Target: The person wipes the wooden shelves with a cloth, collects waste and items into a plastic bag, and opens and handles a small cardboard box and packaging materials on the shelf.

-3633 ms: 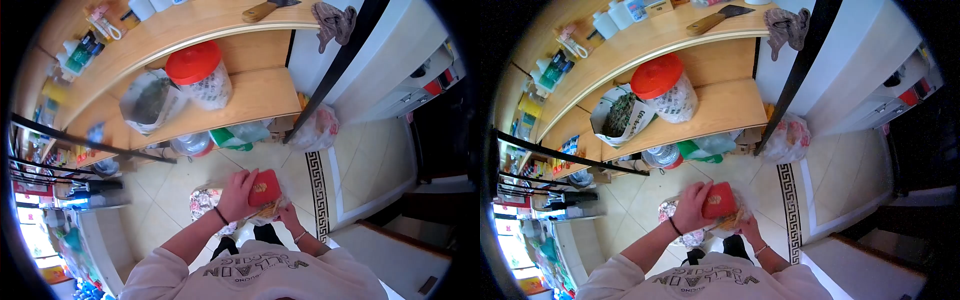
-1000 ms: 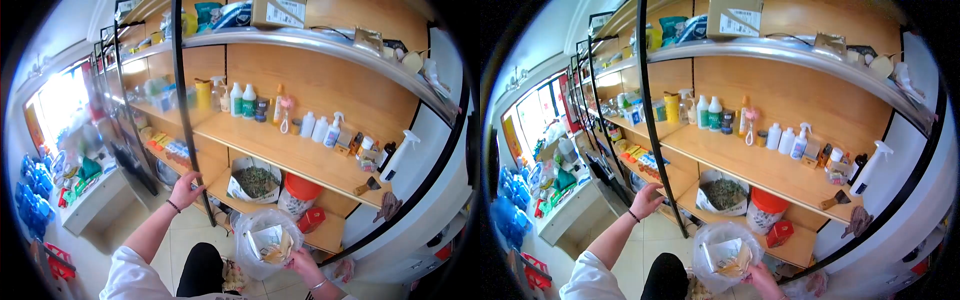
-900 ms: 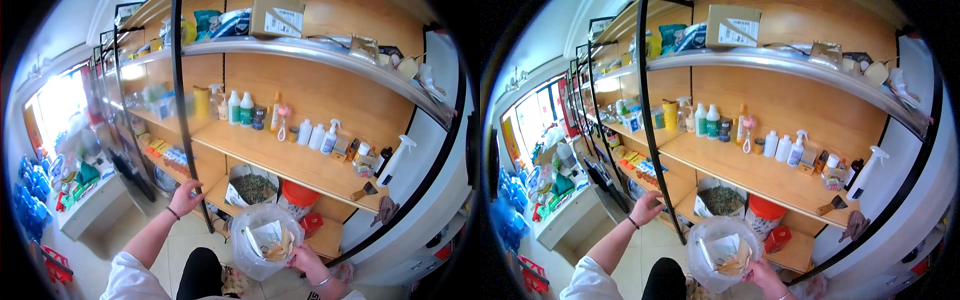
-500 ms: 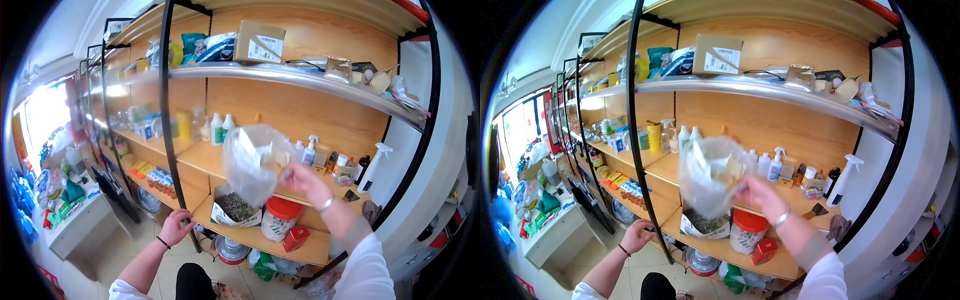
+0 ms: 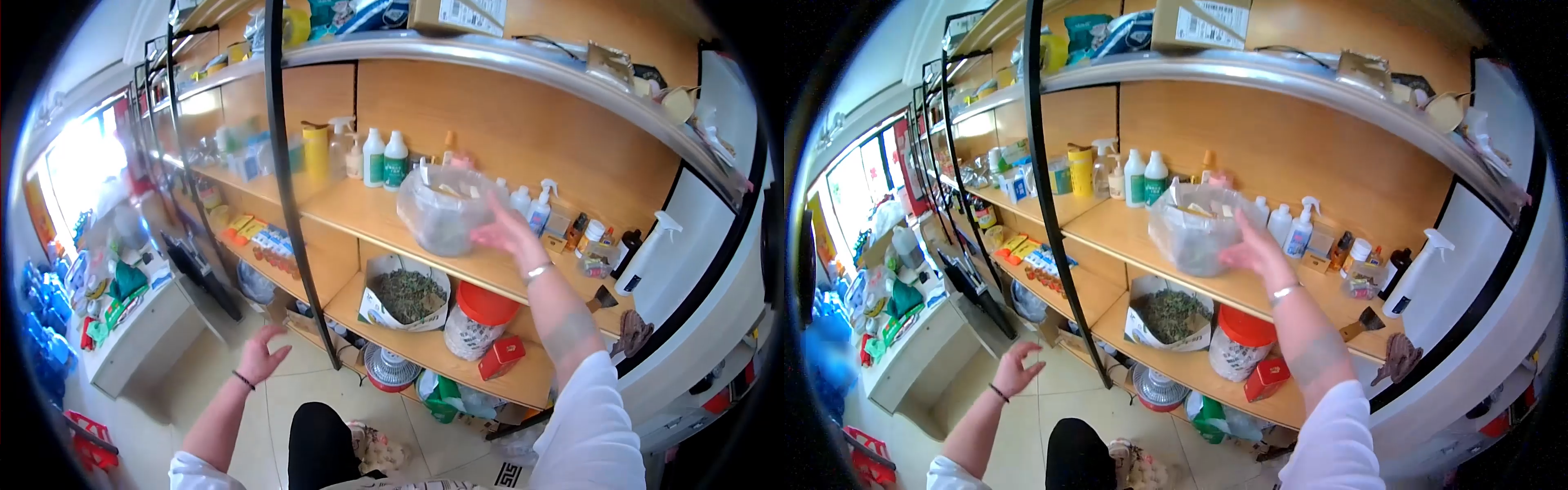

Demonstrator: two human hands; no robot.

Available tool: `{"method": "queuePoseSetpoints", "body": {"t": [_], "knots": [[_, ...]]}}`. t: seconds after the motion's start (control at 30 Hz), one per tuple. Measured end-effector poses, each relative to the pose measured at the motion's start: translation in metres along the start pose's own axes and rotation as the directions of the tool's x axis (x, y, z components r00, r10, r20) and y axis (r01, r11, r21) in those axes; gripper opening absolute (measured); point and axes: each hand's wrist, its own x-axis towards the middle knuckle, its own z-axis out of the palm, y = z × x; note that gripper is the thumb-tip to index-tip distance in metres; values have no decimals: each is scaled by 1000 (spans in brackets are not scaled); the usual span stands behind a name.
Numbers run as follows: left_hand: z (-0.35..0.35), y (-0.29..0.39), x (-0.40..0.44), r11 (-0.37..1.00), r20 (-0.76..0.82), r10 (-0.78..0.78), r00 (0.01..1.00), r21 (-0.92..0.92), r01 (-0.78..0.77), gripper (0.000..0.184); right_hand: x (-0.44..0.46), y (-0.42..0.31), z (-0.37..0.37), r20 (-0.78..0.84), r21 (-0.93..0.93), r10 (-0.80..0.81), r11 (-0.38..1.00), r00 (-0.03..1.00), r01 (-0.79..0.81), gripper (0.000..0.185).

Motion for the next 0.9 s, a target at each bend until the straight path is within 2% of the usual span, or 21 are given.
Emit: {"method": "queuePoseSetpoints", "body": {"t": [0.03,0.07,0.13,0.17,0.2,0.23,0.3,0.33,0.37,0.4,0.43,0.47,0.5,0.53,0.6,0.67,0.73,0.77,0.8,0.87,0.9], "knots": [[-2,-3,11,999,-17,-2,1000,-36,1,39,-15,1,-6,-85,-315,-126,945,988,93,65],[-4,-8,25,998,-37,-9,999,-70,6,45,-20,9,-13,-112,-603,-268,784,957,149,74],[-8,-30,62,995,-113,55,992,-82,-64,53,-14,55,-41,-140,-891,-595,424,792,161,91],[-13,-41,86,997,-120,5,993,-81,-15,54,-17,73,-51,-18,-959,-638,229,770,167,93],[-17,-49,112,996,-120,-44,992,-83,34,56,-20,86,-58,108,-986,-654,24,749,163,94],[-22,-55,142,997,-151,-67,986,-50,60,57,-22,92,-59,107,-986,-636,29,765,162,94],[-35,-57,201,993,-220,-114,969,15,121,60,-20,101,-59,175,-941,-384,-335,906,39,80],[-36,-98,241,998,-266,-65,962,-30,60,62,-11,108,-65,176,-940,-366,-339,914,45,80],[-38,-90,267,948,-302,-91,949,-319,-11,67,-1,115,-74,216,-917,-399,-395,891,46,76],[-44,-87,293,959,-329,-71,942,-284,-27,70,7,125,-80,255,-892,-426,-450,868,41,73],[-50,-67,309,990,-418,-135,899,-86,109,74,6,130,-80,247,-890,-410,-454,878,38,73],[-58,-56,325,961,-350,-20,937,-264,-79,80,0,126,-77,271,-902,-437,-427,858,68,71],[-63,-112,389,961,-423,142,895,-157,-227,84,0,125,-74,300,-908,-460,-406,836,103,70],[-67,-87,401,977,-513,86,854,-126,-174,84,2,129,-72,301,-903,-439,-416,847,105,70],[-83,-41,417,896,-514,225,827,-223,-383,60,-2,123,-70,272,-910,-425,-405,864,87,72],[-89,-35,445,918,-543,1,840,-332,-216,46,-1,120,-75,270,-900,-346,-422,899,108,71],[-84,-16,438,956,-614,-101,783,-277,-93,34,1,127,-89,261,-886,-306,-453,916,101,68],[-78,-29,446,950,-688,-41,724,-250,-184,33,3,123,-86,232,-903,-287,-418,929,97,65],[-78,-21,438,961,-694,-72,716,-242,-137,30,0,121,-81,202,-921,-259,-378,944,93,63],[-80,-15,435,898,-589,-179,788,-425,-113,24,-1,118,-75,249,-918,-298,-376,922,126,63],[-75,-21,435,897,-623,-127,772,-405,-179,26,1,117,-74,253,-919,-319,-375,913,123,63]]}}
